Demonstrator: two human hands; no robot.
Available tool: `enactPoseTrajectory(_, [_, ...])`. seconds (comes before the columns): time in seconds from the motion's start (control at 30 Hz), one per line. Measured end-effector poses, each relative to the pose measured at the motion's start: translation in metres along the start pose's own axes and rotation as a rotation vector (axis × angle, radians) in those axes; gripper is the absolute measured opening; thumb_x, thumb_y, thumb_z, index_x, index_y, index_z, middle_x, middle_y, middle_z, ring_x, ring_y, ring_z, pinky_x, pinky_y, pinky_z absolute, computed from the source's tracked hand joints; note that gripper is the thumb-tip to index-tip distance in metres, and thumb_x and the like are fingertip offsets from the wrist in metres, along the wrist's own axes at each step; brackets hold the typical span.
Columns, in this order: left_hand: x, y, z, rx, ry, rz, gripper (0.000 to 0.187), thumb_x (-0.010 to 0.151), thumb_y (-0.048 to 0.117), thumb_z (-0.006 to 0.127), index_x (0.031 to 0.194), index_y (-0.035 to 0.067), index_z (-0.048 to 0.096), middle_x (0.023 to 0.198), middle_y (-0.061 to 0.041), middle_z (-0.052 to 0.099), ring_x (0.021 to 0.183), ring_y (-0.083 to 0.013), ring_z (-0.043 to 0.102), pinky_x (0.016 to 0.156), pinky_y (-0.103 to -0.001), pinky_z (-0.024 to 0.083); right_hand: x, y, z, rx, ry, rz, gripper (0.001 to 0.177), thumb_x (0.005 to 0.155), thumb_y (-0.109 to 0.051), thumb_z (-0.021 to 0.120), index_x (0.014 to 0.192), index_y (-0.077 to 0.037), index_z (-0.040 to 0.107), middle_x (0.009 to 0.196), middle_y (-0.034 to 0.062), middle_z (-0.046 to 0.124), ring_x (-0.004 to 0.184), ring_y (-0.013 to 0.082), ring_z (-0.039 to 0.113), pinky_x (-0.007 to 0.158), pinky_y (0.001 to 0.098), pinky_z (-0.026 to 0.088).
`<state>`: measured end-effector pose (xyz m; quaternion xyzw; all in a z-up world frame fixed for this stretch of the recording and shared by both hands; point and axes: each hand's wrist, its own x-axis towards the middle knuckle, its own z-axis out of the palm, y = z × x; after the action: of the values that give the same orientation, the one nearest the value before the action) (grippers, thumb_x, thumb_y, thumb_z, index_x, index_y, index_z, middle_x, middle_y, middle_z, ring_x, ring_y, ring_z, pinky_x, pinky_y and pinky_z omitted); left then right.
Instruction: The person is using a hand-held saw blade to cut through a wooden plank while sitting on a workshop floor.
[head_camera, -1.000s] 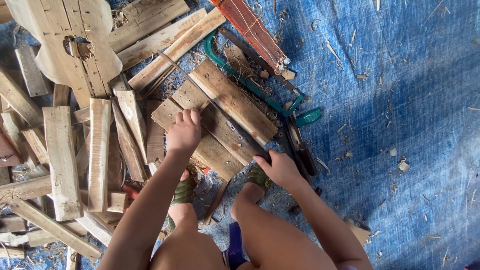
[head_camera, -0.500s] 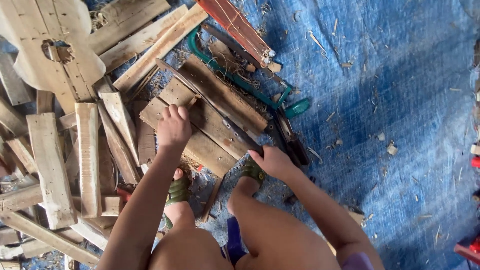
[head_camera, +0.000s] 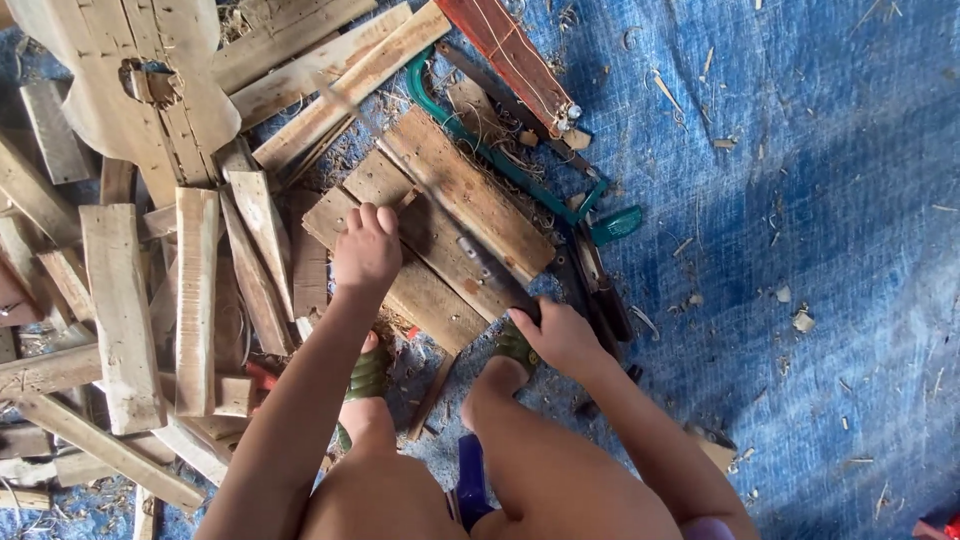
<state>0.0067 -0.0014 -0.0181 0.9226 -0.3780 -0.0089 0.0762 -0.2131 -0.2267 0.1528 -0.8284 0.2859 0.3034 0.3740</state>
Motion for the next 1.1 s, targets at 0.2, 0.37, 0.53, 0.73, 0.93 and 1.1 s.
enactPoseTrajectory(0.2, [0.003,-0.002,-0.002,0.026,-0.015,-0.009,0.017,0.106,0.026,0.043,0.099,0.010,0.045,0.093,-0.007,0.047,0.092,-0.0313,0.058,0.058,-0.041,0.058,0.000,0.003,-0.004,-0.059,0.083,0.014,0.052,0.106,-0.049,0.048,0.094,-0.001,0.064,0.051,0.0065,0.054,0.036,0.0122,0.046,0.035,0.0254,0.031])
enactPoseTrajectory(0.37, [0.002,-0.001,-0.006,0.004,-0.056,-0.024,0.019,0.107,0.028,0.041,0.101,0.010,0.045,0.094,-0.007,0.048,0.093,-0.0310,0.058,0.058,-0.040,0.057,0.001,0.010,-0.001,-0.009,0.136,-0.024,0.052,0.104,-0.047,0.051,0.104,0.003,0.064,0.054,0.0095,0.060,0.038,0.0150,0.053,0.035,0.0255,0.034])
enactPoseTrajectory(0.53, [0.004,0.000,-0.016,-0.014,-0.077,-0.030,0.022,0.109,0.030,0.041,0.101,0.010,0.045,0.094,-0.008,0.048,0.095,-0.0316,0.058,0.061,-0.040,0.057,0.007,0.015,0.014,-0.016,0.129,-0.127,0.055,0.103,-0.048,0.051,0.111,0.005,0.064,0.056,0.0110,0.061,0.039,0.0168,0.055,0.034,0.0269,0.037])
enactPoseTrajectory(0.73, [0.005,0.000,-0.017,0.015,-0.091,-0.037,0.021,0.109,0.031,0.040,0.101,0.012,0.043,0.096,-0.007,0.048,0.095,-0.0292,0.057,0.059,-0.039,0.057,0.020,0.030,0.025,-0.054,0.117,-0.087,0.058,0.104,-0.051,0.051,0.108,0.006,0.066,0.054,0.0101,0.059,0.036,0.0147,0.050,0.034,0.0250,0.033])
enactPoseTrajectory(0.93, [0.001,0.001,-0.011,0.025,-0.096,-0.025,0.020,0.105,0.029,0.041,0.101,0.009,0.045,0.096,-0.009,0.050,0.098,-0.0315,0.057,0.060,-0.041,0.058,0.015,0.023,0.022,-0.153,0.079,-0.047,0.062,0.103,-0.057,0.049,0.111,0.003,0.066,0.061,0.0146,0.065,0.044,0.0194,0.061,0.037,0.0274,0.039])
enactPoseTrajectory(1.1, [0.003,0.002,-0.020,-0.003,-0.135,-0.036,0.019,0.107,0.027,0.039,0.103,0.010,0.044,0.097,-0.008,0.050,0.098,-0.0306,0.058,0.061,-0.040,0.058,0.025,0.030,0.022,-0.143,0.081,0.011,0.064,0.104,-0.056,0.049,0.114,0.005,0.067,0.065,0.0160,0.068,0.047,0.0214,0.063,0.037,0.0287,0.039])
